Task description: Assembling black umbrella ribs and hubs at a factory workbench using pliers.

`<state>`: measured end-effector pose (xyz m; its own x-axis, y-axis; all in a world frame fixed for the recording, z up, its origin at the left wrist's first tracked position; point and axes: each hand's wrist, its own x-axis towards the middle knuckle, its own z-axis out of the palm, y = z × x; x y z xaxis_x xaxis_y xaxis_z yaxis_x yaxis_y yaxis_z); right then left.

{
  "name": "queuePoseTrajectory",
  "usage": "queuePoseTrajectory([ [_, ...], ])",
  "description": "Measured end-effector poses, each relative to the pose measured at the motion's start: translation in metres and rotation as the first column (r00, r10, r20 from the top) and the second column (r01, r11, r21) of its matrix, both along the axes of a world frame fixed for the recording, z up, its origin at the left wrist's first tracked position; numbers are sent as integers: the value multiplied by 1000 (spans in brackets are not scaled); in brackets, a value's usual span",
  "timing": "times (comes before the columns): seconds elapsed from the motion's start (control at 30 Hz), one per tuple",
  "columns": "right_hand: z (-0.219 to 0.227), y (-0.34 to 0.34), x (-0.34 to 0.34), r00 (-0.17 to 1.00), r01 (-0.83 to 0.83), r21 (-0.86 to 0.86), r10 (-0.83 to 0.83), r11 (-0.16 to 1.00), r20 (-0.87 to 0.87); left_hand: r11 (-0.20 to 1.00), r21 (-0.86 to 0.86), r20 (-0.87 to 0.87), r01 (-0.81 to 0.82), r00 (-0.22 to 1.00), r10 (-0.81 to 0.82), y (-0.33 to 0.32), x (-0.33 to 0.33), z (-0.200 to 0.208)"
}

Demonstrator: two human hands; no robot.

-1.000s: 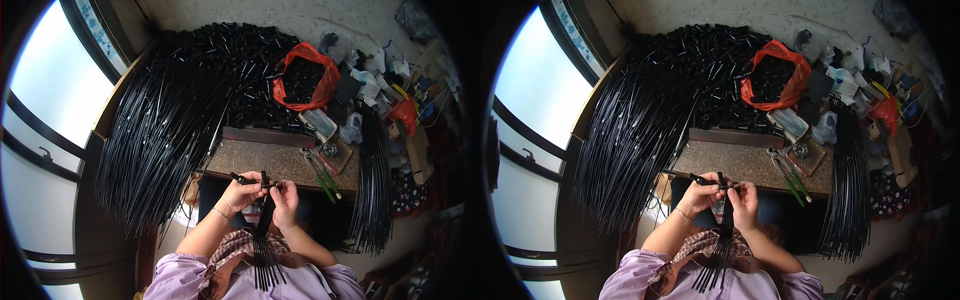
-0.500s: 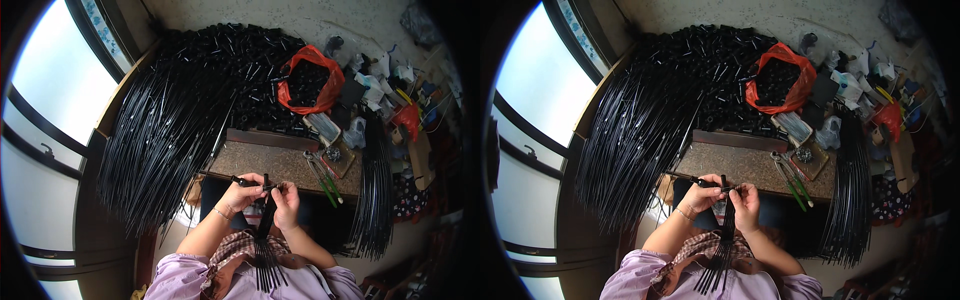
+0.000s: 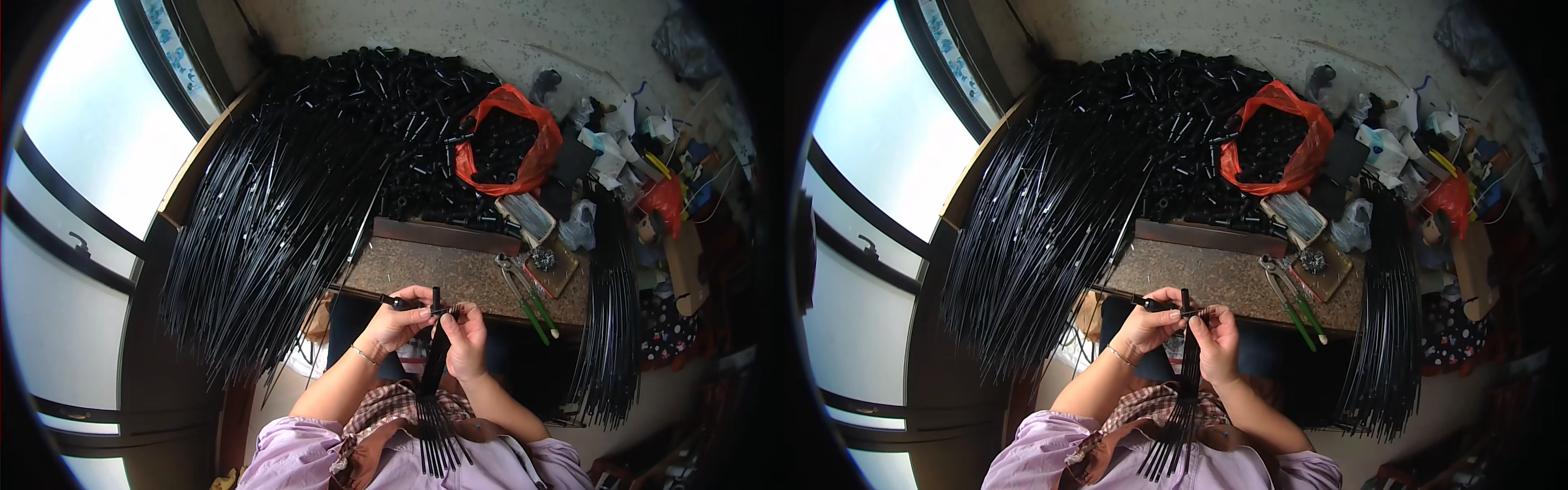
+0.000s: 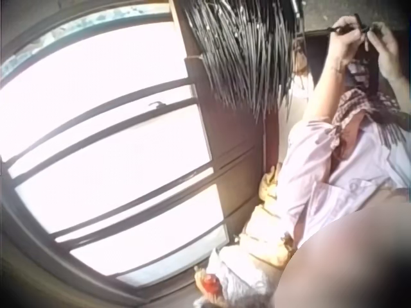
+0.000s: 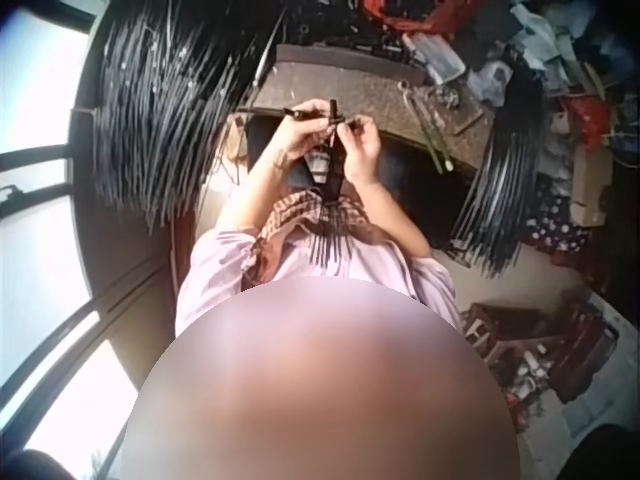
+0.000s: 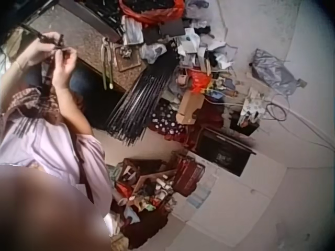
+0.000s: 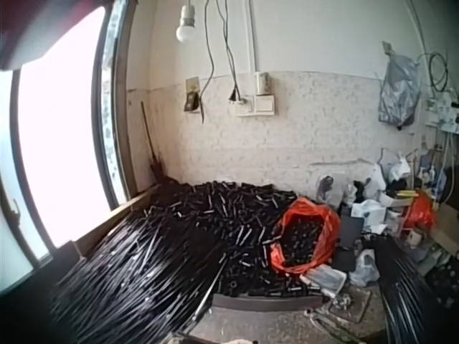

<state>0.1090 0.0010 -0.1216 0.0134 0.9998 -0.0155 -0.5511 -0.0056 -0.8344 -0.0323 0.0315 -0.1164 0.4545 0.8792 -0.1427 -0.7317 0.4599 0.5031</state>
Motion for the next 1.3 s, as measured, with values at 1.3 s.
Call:
queuePoseTrajectory([
  [1.3,5,9,12,830,-506,-121,445,854,-336,877,471,-661,93,696,280,-1,-9,42],
])
